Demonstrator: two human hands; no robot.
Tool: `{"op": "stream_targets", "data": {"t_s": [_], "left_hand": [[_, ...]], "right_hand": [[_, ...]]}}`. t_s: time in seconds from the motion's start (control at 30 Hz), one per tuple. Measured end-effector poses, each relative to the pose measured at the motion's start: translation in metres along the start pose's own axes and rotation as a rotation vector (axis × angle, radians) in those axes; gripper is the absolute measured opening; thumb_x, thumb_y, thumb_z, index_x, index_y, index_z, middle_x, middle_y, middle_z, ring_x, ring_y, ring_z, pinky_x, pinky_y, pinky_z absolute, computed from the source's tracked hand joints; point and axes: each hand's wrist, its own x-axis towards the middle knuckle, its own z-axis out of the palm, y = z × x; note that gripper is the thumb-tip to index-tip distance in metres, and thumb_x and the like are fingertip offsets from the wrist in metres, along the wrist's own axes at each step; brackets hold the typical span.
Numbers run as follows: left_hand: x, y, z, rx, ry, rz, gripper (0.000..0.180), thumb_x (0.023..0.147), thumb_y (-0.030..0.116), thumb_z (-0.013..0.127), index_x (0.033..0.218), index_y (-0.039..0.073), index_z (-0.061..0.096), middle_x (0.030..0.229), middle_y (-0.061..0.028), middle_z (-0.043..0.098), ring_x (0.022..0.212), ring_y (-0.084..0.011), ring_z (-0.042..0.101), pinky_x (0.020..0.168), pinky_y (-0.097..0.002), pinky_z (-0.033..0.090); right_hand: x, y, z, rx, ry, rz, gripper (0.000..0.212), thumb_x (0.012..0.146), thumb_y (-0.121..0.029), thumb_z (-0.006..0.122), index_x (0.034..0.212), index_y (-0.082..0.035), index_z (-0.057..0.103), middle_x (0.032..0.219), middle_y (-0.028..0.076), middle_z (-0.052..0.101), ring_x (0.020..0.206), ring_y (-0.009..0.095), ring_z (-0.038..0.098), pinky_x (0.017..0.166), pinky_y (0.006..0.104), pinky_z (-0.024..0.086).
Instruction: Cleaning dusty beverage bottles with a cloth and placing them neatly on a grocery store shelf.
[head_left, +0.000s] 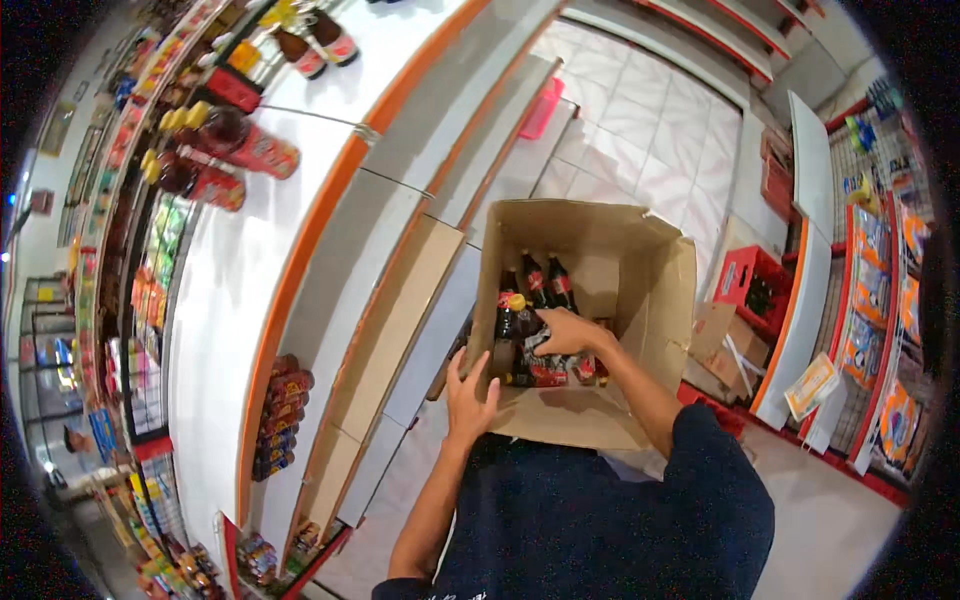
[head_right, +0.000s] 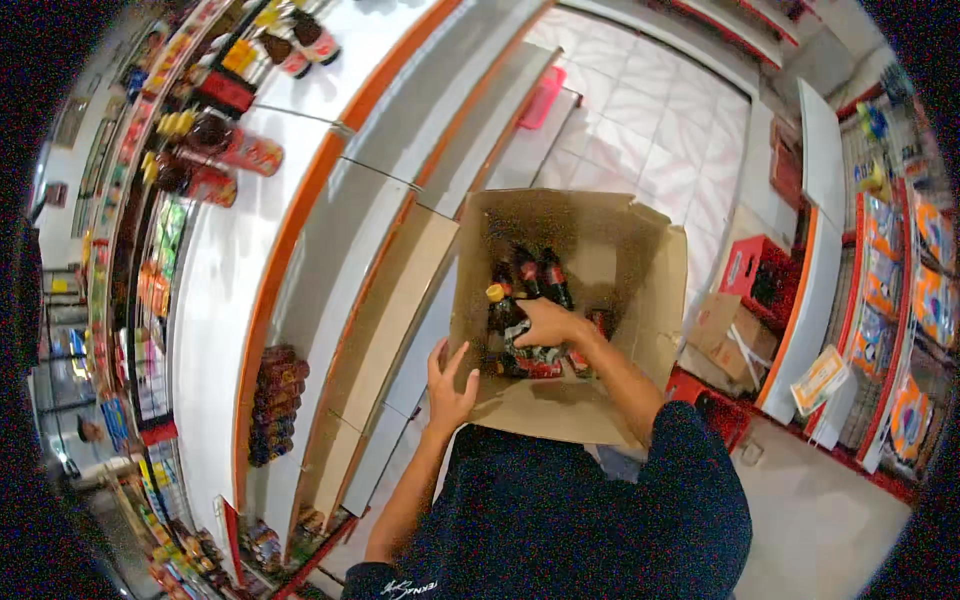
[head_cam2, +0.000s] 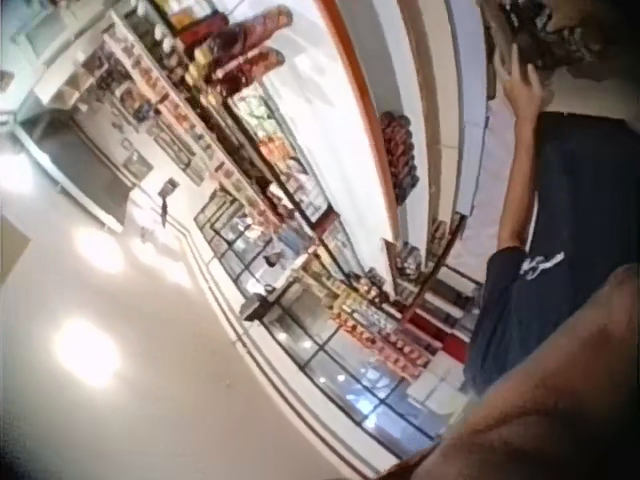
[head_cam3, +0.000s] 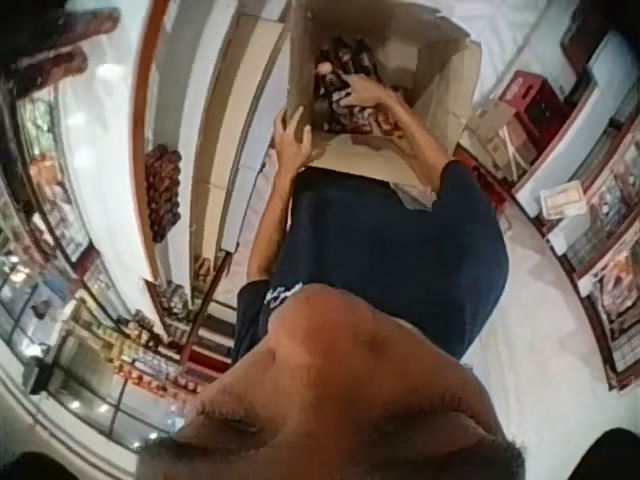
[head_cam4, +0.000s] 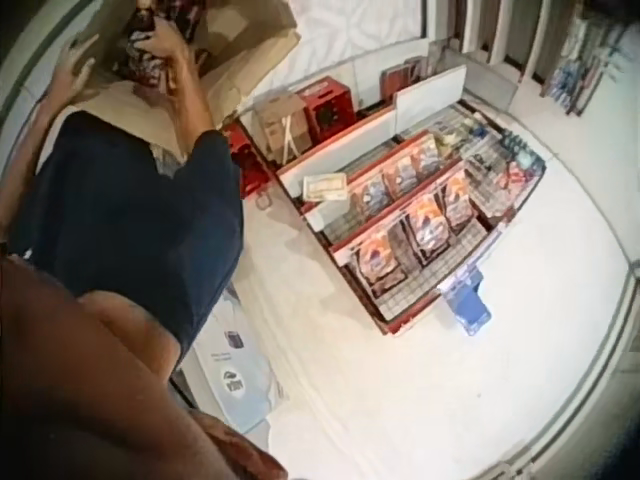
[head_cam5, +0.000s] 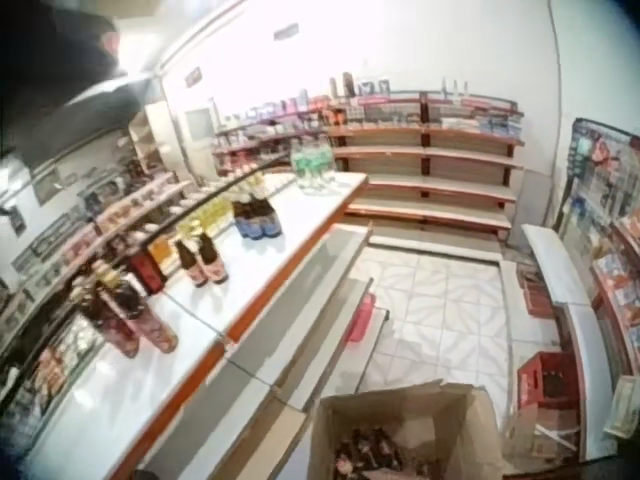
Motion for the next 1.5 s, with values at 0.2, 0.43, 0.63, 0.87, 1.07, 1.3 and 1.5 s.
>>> {"op": "stream_targets", "data": {"t_s": [0.2,0.43,0.63,0.87,1.07,1.3,1.5], "left_hand": [[0.000,0.022,-0.030,-0.154,0.034,0.116,0.102,0.075,0.043,0.080,0.151,0.007,0.023,0.147,-0.0185,0.036,0.138,-0.0321,0.034,0.113,-0.0475,0.026],[-0.025,-0.010,-0.058,-1.229,-0.162,-0.108,0.100,0.067,0.045,0.088,0.142,0.005,0.035,0.128,-0.0085,0.053,0.115,-0.0186,0.054,0.100,-0.0346,0.042],[-0.075,-0.062,-0.102,-1.211,-0.020,-0.333,0.089,0.070,0.042,0.086,0.137,0.006,0.039,0.117,-0.0084,0.059,0.106,-0.0195,0.059,0.092,-0.0368,0.049],[-0.081,-0.060,-0.153,-0.837,-0.079,-0.196,0.074,0.077,0.027,0.081,0.136,0.004,0.043,0.122,-0.0088,0.058,0.111,-0.0189,0.056,0.096,-0.0344,0.045],[-0.085,-0.049,-0.151,-0.931,-0.015,-0.126,0.074,0.080,0.015,0.073,0.142,0.002,0.036,0.125,-0.0114,0.056,0.109,-0.0201,0.056,0.098,-0.0339,0.044],[-0.086,-0.048,-0.189,-1.012,-0.343,-0.128,0.065,0.078,0.030,0.077,0.128,0.002,0.048,0.107,-0.0096,0.063,0.095,-0.0174,0.061,0.086,-0.0318,0.050],[-0.078,-0.042,-0.204,-1.305,-0.699,-0.062,0.057,0.079,0.037,0.077,0.118,0.003,0.053,0.099,-0.0075,0.064,0.085,-0.0149,0.063,0.080,-0.0308,0.052]], "right_hand": [[-0.060,-0.115,-0.039,0.015,0.058,-0.260,0.084,0.069,-0.030,0.080,0.133,0.009,0.045,0.107,0.027,0.064,0.099,0.037,0.062,0.085,0.0430,0.048],[-0.062,-0.196,0.018,0.254,0.134,-0.348,0.048,0.075,-0.021,0.068,0.117,0.000,0.057,0.104,0.022,0.066,0.095,0.033,0.065,0.085,0.0392,0.049],[-0.059,-0.238,0.007,0.387,0.281,-0.309,0.030,0.084,-0.010,0.061,0.112,0.000,0.062,0.098,0.014,0.066,0.091,0.022,0.062,0.087,0.0331,0.047],[-0.025,-0.276,0.051,1.054,0.624,-0.285,0.032,0.088,-0.017,0.067,0.117,-0.007,0.058,0.108,0.007,0.059,0.100,0.016,0.055,0.089,0.0320,0.045],[-0.029,-0.338,0.093,0.871,0.478,-0.487,0.025,0.088,-0.014,0.072,0.107,-0.002,0.062,0.097,0.002,0.065,0.088,0.010,0.060,0.081,0.0254,0.048],[-0.034,-0.328,0.068,0.594,0.365,-0.637,0.022,0.081,-0.012,0.079,0.089,-0.003,0.061,0.089,0.003,0.064,0.081,0.010,0.059,0.072,0.0275,0.049],[-0.034,-0.332,0.048,0.751,0.112,-0.801,0.023,0.080,-0.014,0.080,0.084,-0.004,0.059,0.080,0.002,0.064,0.074,0.010,0.059,0.067,0.0288,0.049]]}}
